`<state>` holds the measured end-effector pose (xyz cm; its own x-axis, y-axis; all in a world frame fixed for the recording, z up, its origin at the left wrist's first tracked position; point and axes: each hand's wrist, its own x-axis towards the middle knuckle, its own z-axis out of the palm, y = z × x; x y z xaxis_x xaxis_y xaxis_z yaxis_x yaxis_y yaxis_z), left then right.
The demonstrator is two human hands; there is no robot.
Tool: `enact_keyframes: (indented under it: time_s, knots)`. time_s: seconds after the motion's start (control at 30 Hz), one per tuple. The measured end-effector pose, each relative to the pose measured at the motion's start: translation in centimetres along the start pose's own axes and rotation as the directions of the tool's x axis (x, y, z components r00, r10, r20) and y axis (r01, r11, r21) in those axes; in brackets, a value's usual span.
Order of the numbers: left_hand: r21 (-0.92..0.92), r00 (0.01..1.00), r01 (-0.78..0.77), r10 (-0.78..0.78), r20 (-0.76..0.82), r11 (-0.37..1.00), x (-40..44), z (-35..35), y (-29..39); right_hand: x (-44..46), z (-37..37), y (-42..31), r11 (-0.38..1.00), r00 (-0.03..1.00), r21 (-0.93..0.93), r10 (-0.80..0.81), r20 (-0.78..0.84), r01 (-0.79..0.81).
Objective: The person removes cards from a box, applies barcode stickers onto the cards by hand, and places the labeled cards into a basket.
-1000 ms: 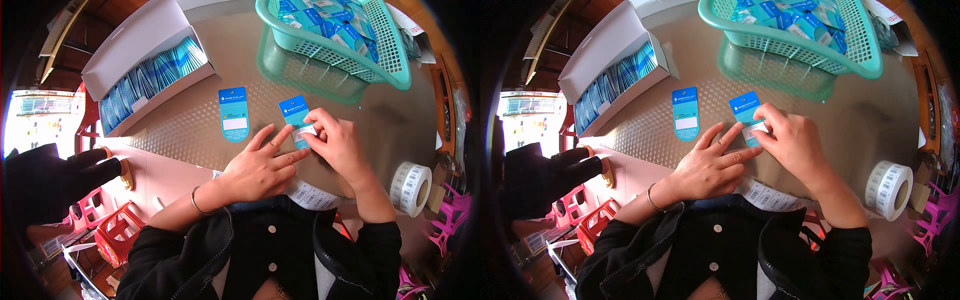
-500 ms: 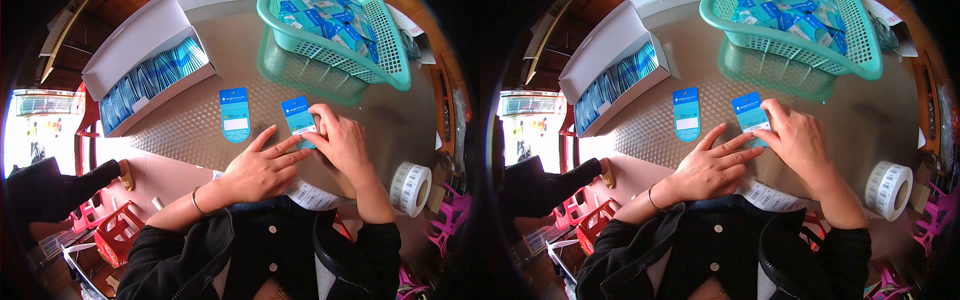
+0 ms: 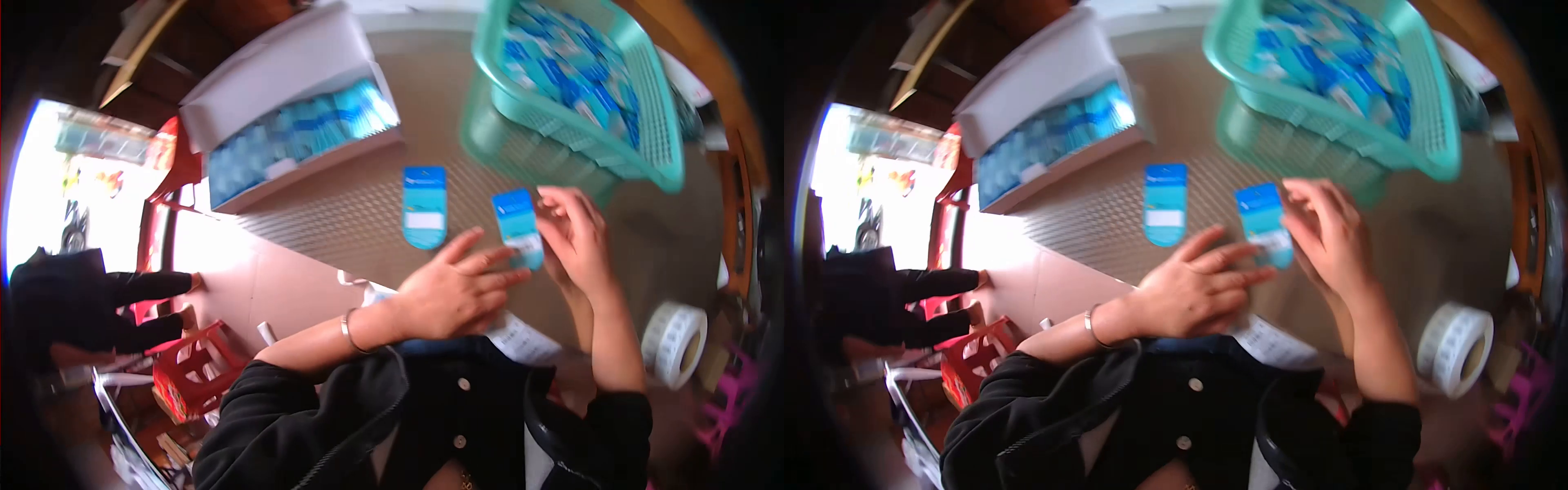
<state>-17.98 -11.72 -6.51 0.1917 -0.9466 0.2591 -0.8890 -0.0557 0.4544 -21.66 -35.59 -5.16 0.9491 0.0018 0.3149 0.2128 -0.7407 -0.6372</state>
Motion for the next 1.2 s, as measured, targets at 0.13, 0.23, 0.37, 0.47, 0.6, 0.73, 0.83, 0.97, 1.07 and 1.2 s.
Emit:
enact_keyframes:
  time_s: [0.13,0.23,0.37,0.47,0.6,0.73,0.83,0.97,1.07,1.2]
  knots:
    - [0.002,0.999,-0.044,0.044,0.013,0.999,-0.3,0.4,-0.2,0.1,0.4,-0.7,0.981,0.960,-0.090,-0.146,0.239,0.172]
    - [0.002,0.999,-0.051,0.051,-0.017,0.999,-0.4,0.8,-0.2,0.2,0.4,-0.7,0.977,0.952,-0.103,-0.157,0.264,0.189]
    - [-0.013,0.993,-0.089,0.087,-0.083,0.996,-0.9,1.0,-0.3,0.2,0.2,-0.8,0.995,0.968,-0.012,-0.090,0.232,0.096]
    - [-0.007,0.996,-0.088,0.088,-0.015,0.996,-1.5,0.5,0.1,-0.1,0.6,-1.3,0.995,0.982,0.094,0.010,0.190,-0.028]
    - [-0.085,1.000,-0.019,0.021,0.015,0.996,-2.2,-0.8,1.0,-0.3,0.5,-1.4,0.972,0.981,0.199,0.092,0.174,-0.126]
    - [-0.122,0.995,0.062,-0.052,0.080,0.991,-2.6,-2.5,1.5,-0.3,-0.1,-0.7,0.944,0.961,0.275,0.112,0.253,-0.182]
    - [-0.173,0.997,0.080,-0.075,0.033,0.982,-3.1,-2.0,1.6,-0.3,-0.7,-0.8,0.928,0.946,0.303,0.122,0.301,-0.216]
    - [-0.240,0.989,0.142,-0.149,-0.010,0.960,-3.1,-1.8,2.0,0.1,-1.8,-1.6,0.916,0.949,0.332,0.127,0.288,-0.223]
    - [-0.261,0.986,0.140,-0.158,-0.049,0.955,-3.2,-1.9,2.0,0.1,-2.7,-1.6,0.890,0.942,0.372,0.156,0.296,-0.264]
    - [-0.199,0.988,0.155,-0.157,0.002,0.968,-3.3,-2.5,2.0,0.1,-3.8,-2.1,0.893,0.923,0.328,0.198,0.329,-0.309]
